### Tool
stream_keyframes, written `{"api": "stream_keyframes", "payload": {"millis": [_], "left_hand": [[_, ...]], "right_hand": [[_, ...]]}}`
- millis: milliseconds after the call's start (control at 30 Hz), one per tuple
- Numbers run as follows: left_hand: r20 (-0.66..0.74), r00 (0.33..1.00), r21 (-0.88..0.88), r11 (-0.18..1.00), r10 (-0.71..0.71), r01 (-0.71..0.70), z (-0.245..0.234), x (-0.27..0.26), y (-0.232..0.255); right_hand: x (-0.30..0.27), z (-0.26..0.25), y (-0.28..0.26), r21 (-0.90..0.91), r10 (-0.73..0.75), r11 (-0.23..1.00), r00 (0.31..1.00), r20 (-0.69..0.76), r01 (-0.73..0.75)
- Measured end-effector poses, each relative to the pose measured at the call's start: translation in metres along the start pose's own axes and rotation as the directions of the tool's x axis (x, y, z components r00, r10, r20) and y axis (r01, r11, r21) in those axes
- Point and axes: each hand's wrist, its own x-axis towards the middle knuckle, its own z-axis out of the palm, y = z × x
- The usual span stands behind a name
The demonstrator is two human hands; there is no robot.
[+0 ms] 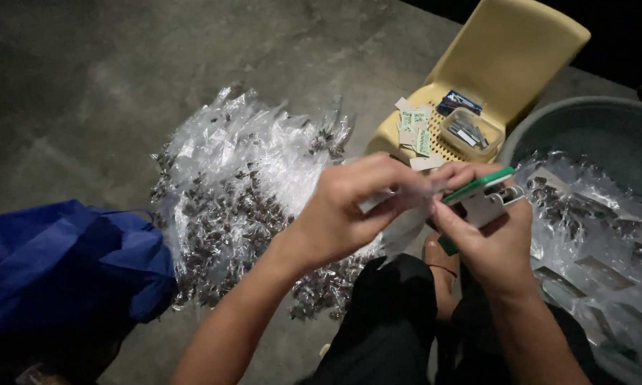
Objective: Manual packaging of small silver packets into plastic bags and sealing them with a stapler.
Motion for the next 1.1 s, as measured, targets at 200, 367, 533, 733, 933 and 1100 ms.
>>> {"api": "stream_keyframes", "payload": {"millis": [200,367,533,733,933,1100], "left_hand": [[0.051,0.998,-0.035,0.999,0.04,-0.039,-0.007,-0.027,-0.014],[-0.078,0.973,-0.063,0.975,-0.219,0.215,0.017,-0.051,-0.044],[-0.214,0.944,0.032,0.964,-0.25,0.262,0.029,-0.055,-0.055],[-0.224,0.956,0.208,0.949,-0.19,0.238,0.057,-0.062,-0.063],[-0.29,0.923,0.137,0.944,-0.252,0.301,0.054,-0.065,-0.051],[-0.402,0.855,0.062,0.922,-0.328,0.383,0.057,-0.087,-0.077]], "right_hand": [[-0.01,0.001,0.015,0.252,0.139,0.958,0.99,0.024,-0.141],[-0.004,0.01,0.027,0.089,0.079,0.993,0.997,0.024,-0.081],[0.009,0.021,0.022,0.05,0.093,0.996,0.934,-0.346,-0.08],[0.024,0.038,0.045,-0.042,0.007,0.999,0.949,-0.316,-0.021],[0.038,0.043,0.082,-0.074,-0.001,0.997,0.947,-0.321,-0.024],[0.025,0.023,0.092,-0.084,0.127,0.984,0.947,-0.294,-0.159]]}}
